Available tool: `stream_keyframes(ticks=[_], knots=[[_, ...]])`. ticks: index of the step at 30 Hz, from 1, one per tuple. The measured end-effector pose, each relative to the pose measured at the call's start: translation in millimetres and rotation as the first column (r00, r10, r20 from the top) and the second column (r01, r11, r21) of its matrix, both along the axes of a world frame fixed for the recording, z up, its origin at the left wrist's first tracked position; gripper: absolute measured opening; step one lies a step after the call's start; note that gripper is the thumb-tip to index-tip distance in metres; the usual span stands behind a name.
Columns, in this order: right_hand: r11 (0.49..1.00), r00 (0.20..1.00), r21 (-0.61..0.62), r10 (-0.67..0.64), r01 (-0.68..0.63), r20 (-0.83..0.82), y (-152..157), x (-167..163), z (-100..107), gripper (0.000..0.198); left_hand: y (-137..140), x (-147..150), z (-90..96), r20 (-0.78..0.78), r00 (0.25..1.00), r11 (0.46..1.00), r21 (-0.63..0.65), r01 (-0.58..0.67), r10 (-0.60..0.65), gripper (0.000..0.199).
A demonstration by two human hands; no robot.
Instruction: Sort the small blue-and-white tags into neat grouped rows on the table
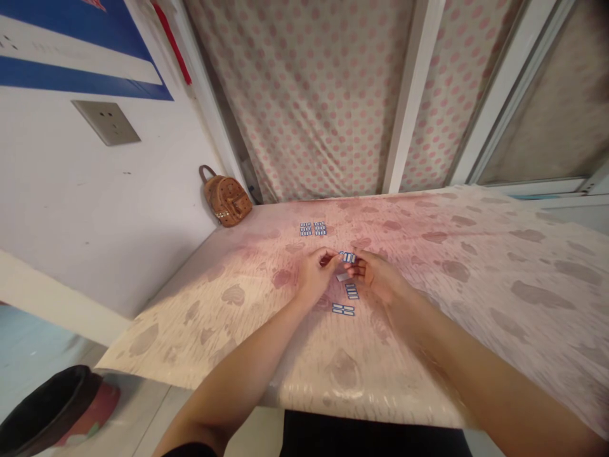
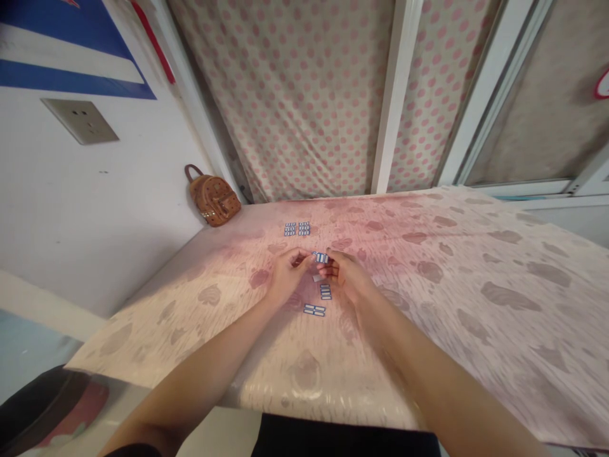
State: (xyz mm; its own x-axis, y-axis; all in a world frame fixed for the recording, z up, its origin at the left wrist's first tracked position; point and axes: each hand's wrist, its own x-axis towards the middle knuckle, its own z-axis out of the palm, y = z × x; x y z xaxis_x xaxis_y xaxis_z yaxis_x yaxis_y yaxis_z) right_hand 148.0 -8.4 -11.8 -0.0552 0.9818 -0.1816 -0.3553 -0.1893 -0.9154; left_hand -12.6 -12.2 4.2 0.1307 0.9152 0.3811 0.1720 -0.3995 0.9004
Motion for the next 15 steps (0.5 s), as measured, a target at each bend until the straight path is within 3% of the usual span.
stream_keyframes(ticks=[11,15], knots=[[1.000,0.999,0.015,-0.023,0.024,-0.038,-3.3,-0.3,6.2,0.018,2.5,0.4,-3.9,0.003,0.999,0.998,0.041,0.049,-0.050,0.011],[0.999,0.999,0.030,-0.009,0.011,-0.051,-4.2,-0.4,7.6,0.018,3.6,0.4,-5.7,0.009,0.998,0.995,0.077,0.060,-0.060,0.023]])
